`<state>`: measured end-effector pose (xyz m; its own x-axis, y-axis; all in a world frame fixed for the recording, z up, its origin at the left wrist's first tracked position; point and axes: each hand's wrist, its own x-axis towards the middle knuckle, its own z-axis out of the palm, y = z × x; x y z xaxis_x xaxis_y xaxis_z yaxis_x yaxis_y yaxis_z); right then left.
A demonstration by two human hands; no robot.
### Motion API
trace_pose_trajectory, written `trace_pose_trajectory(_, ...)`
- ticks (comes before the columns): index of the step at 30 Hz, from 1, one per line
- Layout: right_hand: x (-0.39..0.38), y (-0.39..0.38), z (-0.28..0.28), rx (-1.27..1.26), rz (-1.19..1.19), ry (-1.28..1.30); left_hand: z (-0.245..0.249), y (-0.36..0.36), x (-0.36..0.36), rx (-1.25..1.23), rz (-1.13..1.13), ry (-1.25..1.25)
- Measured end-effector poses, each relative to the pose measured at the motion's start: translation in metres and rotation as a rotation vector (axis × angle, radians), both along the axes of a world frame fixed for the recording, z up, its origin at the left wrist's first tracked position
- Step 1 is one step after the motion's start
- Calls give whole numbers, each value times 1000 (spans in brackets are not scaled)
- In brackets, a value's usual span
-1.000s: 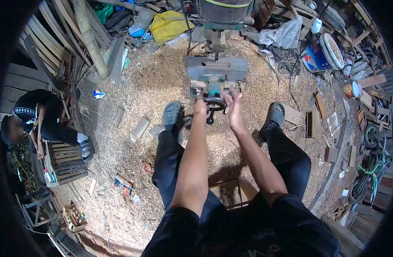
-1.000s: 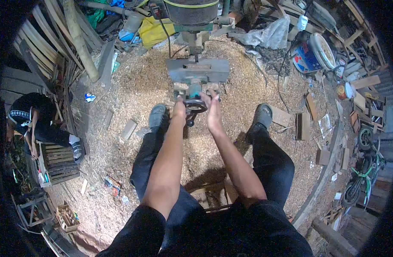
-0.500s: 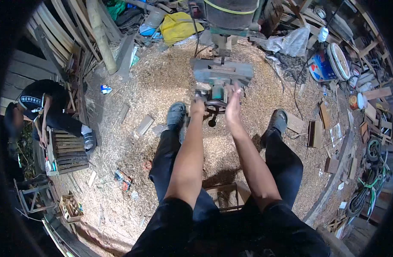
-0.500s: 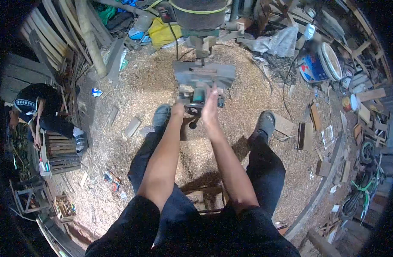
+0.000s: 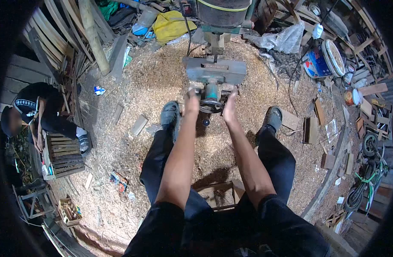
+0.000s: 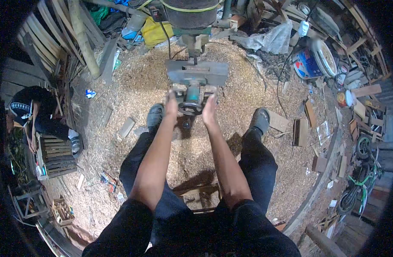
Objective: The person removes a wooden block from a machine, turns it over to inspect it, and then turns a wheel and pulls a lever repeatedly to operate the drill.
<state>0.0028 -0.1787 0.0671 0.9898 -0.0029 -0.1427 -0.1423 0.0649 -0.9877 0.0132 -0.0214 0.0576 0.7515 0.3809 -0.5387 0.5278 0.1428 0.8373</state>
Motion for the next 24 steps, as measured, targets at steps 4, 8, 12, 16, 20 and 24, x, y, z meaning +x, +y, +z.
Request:
trace_pose_trajectory(4, -23, 16, 6, -34, 57, 37, 14, -28, -5, 600, -238, -198)
trace_pose_trajectory(8, -17, 25, 115, 175, 157, -36, -54, 19, -20, 207, -463, 209)
trace_pose_trajectory(12, 6, 5, 44, 231, -109, -54, -60, 16, -11, 603, -360, 206)
trace_pose_trajectory(16, 13, -62, -55, 134, -453, 141, 22, -21, 19, 282, -7, -72)
trace_pose_trajectory(20, 59, -99, -58, 53, -728, 88, 59, -50, 11, 735, -192, 0)
trace_pose_trajectory(24, 97, -59, 20, 104, -259, 50, 59, -54, 12, 766, -175, 51)
